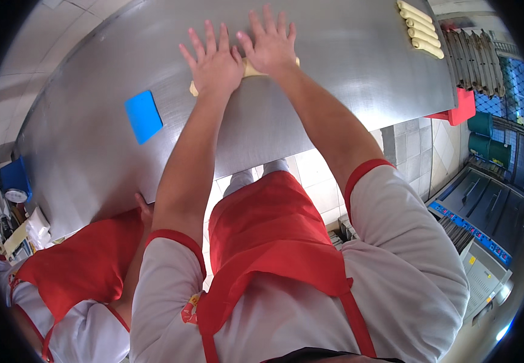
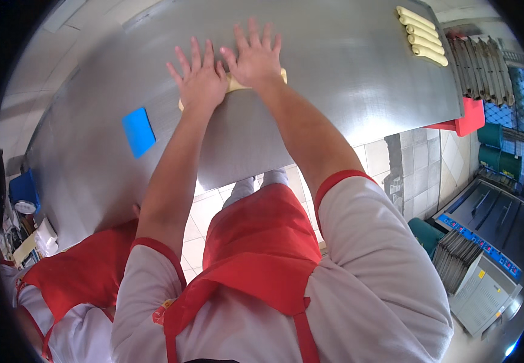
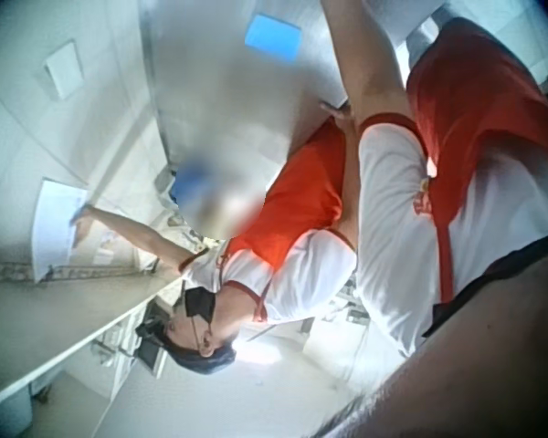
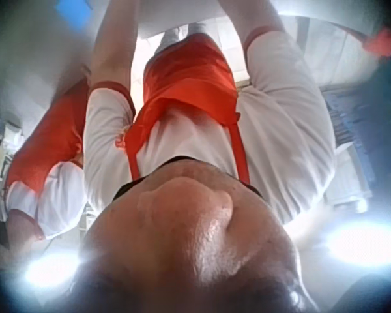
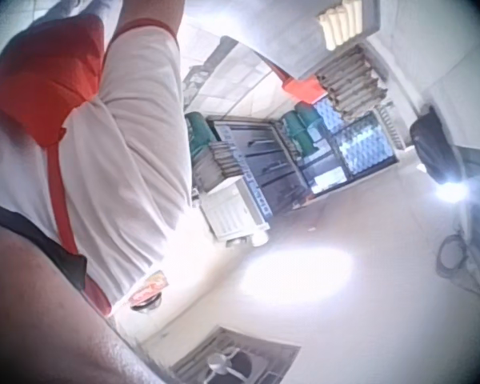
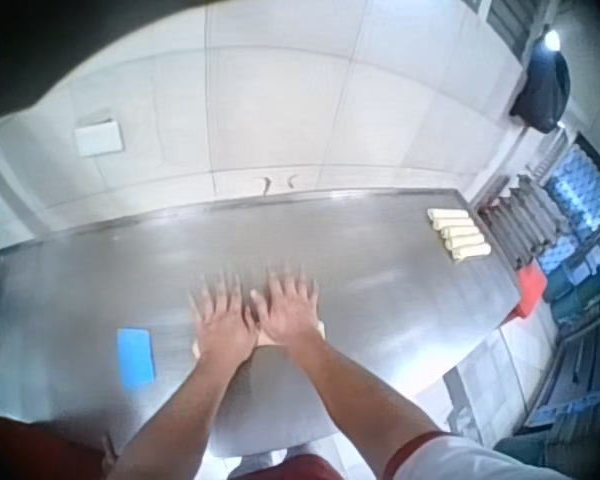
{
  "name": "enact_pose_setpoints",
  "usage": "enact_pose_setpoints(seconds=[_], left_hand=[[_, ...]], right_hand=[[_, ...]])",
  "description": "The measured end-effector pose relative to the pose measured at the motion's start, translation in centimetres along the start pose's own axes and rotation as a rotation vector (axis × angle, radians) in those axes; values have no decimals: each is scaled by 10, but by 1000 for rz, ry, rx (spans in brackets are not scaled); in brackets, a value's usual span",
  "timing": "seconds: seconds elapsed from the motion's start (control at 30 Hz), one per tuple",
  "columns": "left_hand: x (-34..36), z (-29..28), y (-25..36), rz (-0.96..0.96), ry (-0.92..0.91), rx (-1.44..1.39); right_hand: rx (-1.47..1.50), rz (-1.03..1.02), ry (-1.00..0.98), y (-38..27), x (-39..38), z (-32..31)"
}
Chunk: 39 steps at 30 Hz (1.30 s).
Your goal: The person spreads filling onto rectangular pieces of dough using a blue scraper, rolls the dough pieces into logs by hand, and then uses a knife to score the tops of the rolled logs before placing bread pans onto a table.
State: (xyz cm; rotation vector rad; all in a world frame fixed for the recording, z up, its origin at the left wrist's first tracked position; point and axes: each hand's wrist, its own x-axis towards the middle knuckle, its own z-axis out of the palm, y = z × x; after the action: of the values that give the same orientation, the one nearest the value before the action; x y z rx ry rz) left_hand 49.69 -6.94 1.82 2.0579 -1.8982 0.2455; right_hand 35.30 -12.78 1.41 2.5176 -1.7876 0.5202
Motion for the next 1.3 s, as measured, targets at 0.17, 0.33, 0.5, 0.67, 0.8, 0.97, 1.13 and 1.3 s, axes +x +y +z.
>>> enact_pose_setpoints(seconds=[0.17,0.33,0.5,0.67,0.8,0.97,1.13,1.3], left_hand=[[-126,-32,30,53,-141,-202],[-191,-91,24,108,-248,-408],[-216,-68,-8,-375,-57,-1150],[-210,-80,-26,-270,-206,-851],[-161,-98,-23,-46,-267,-739],[-133,-82,-36,-63,-439,-750],[-70,-115,136,-150,-445,-1032],[36,-59,386,201,-250,-1141]], right_hand=[[135,-64,-176,-7,-134,-32],[192,-7,-264,5,-221,-84],[800,575,-166,27,-206,-75],[603,158,-192,46,-205,-79],[460,-98,-225,86,-187,-61],[718,-135,-497,94,-130,-112],[1003,-93,-374,272,-123,-220],[847,-52,-123,526,-122,-306]])
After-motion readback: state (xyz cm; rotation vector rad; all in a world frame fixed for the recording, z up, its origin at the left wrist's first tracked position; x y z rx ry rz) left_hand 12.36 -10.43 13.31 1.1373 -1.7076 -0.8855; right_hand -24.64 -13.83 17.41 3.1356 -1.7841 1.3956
